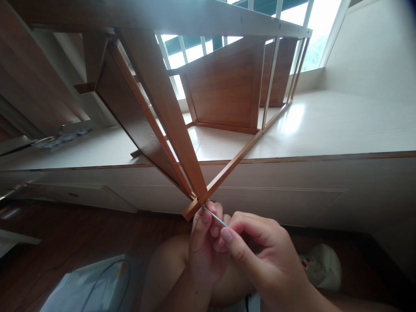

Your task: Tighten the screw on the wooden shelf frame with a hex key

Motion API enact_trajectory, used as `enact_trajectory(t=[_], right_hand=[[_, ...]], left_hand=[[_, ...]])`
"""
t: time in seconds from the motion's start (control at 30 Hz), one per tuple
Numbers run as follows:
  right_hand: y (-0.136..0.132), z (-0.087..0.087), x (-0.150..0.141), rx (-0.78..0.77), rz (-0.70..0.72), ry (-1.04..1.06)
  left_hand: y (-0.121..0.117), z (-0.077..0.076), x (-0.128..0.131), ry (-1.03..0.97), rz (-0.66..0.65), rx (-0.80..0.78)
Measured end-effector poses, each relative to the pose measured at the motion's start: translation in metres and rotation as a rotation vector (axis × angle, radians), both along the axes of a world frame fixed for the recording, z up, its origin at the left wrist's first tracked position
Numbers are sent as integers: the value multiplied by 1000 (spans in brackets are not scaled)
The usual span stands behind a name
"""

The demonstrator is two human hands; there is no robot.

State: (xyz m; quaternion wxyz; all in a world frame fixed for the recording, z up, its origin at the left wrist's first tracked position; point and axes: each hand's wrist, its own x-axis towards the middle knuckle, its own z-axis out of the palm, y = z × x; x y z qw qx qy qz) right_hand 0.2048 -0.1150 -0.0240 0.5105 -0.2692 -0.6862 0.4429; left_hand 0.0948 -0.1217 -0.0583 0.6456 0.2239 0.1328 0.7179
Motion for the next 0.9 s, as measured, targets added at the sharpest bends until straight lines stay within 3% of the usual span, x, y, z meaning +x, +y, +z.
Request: enact_trajectory(t=[0.27,0.5,0.9], right_hand=[[0,-4,2,226,-137,-42],[4,-9,9,540,-211,-101],[6,-11,20,663,-220,-200]], left_hand=[[-1,-1,-1,-8,-11,17],[-1,-7,-6,-26,-57,61],[-1,-8,-8,-53,-93,77]])
